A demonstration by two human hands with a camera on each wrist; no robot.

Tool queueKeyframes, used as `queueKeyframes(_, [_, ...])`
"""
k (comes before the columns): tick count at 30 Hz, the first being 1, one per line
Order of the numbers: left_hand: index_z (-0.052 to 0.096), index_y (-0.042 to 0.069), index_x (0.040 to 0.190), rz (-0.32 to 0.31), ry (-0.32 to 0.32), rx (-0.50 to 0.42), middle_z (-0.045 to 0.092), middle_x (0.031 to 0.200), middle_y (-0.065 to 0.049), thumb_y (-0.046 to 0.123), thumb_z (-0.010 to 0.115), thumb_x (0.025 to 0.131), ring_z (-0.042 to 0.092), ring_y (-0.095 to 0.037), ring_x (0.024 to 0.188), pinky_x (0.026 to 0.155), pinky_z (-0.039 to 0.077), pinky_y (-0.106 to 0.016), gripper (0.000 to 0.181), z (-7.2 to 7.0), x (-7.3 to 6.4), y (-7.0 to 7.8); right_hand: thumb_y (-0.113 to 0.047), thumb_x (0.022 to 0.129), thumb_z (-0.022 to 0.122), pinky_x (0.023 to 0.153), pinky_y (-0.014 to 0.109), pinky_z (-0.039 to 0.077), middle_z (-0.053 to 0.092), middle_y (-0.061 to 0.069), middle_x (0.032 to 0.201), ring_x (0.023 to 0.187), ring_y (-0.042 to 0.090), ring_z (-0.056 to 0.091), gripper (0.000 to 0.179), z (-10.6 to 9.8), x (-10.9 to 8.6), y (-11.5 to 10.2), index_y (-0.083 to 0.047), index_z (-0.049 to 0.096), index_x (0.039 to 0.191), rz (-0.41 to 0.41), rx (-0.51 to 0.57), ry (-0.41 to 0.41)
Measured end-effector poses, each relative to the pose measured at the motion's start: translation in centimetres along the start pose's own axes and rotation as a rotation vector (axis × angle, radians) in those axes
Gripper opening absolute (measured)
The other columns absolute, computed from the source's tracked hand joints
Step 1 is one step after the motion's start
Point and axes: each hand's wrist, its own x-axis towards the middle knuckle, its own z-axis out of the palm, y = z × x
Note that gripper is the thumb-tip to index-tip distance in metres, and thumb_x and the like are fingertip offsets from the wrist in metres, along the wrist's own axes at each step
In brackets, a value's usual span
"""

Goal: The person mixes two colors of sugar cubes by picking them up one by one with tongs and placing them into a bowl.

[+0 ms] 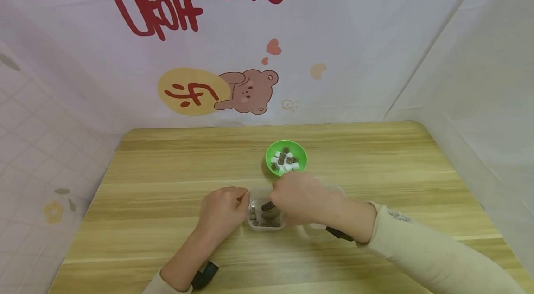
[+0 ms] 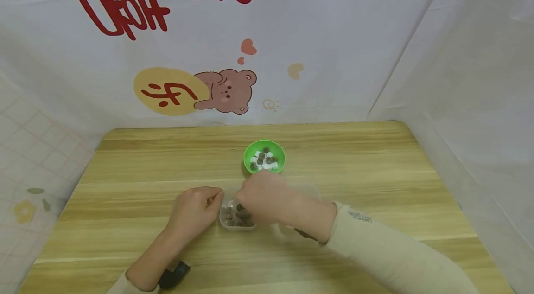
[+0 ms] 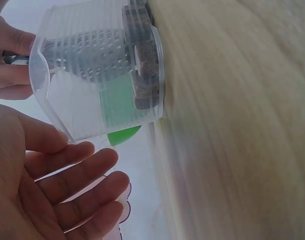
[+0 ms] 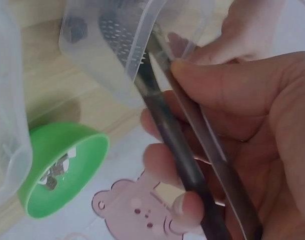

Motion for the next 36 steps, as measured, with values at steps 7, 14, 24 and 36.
queueKeyframes(7, [0.045,0.028,0.054,-0.012,-0.008,0.012,0.037,0.052,0.018,0.009,0.066,0.093,0.028,0.003,0.049,0.043,0.026,-0.021,0.049,0.0,0.0,0.1,-0.014,0.072,0.075,0.047,0.027,0.036,0.045,-0.008,0.065,0.053,0.011,0.035,0.024,0.2,-1.3,2.3,-0.018,0.053,0.063,0.024,0.189,0.167])
queueKeyframes(14, [0.057,0.027,0.058,-0.018,0.011,0.013,0.054,0.058,0.015,0.007,0.066,0.090,0.034,0.001,0.049,0.042,0.031,-0.022,0.039,0.2,0.0,0.0,-0.007,0.079,0.078,0.051,0.023,0.036,0.049,-0.009,0.072,0.057,0.005,0.038,0.011,0.4,-3.5,4.8,-0.014,0.069,0.079,0.064,0.348,0.336])
queueKeyframes(24, [0.066,0.023,0.062,-0.037,0.003,0.016,0.071,0.071,0.009,0.008,0.066,0.091,0.041,-0.001,0.051,0.046,0.038,-0.022,0.032,0.0,-0.1,0.2,-0.008,0.082,0.083,0.048,0.030,0.042,0.065,-0.005,0.080,0.057,0.008,0.054,0.013,1.9,-5.5,8.0,-0.012,0.078,0.094,0.296,0.326,0.494])
queueKeyframes(36, [0.061,0.025,0.059,-0.024,-0.001,0.010,0.072,0.070,0.009,0.008,0.066,0.091,0.038,0.001,0.050,0.046,0.038,-0.021,0.037,0.1,0.0,0.3,-0.013,0.080,0.083,0.045,0.031,0.042,0.072,0.002,0.085,0.057,0.014,0.060,0.018,4.2,-6.3,9.2,-0.007,0.079,0.097,0.382,0.303,0.565])
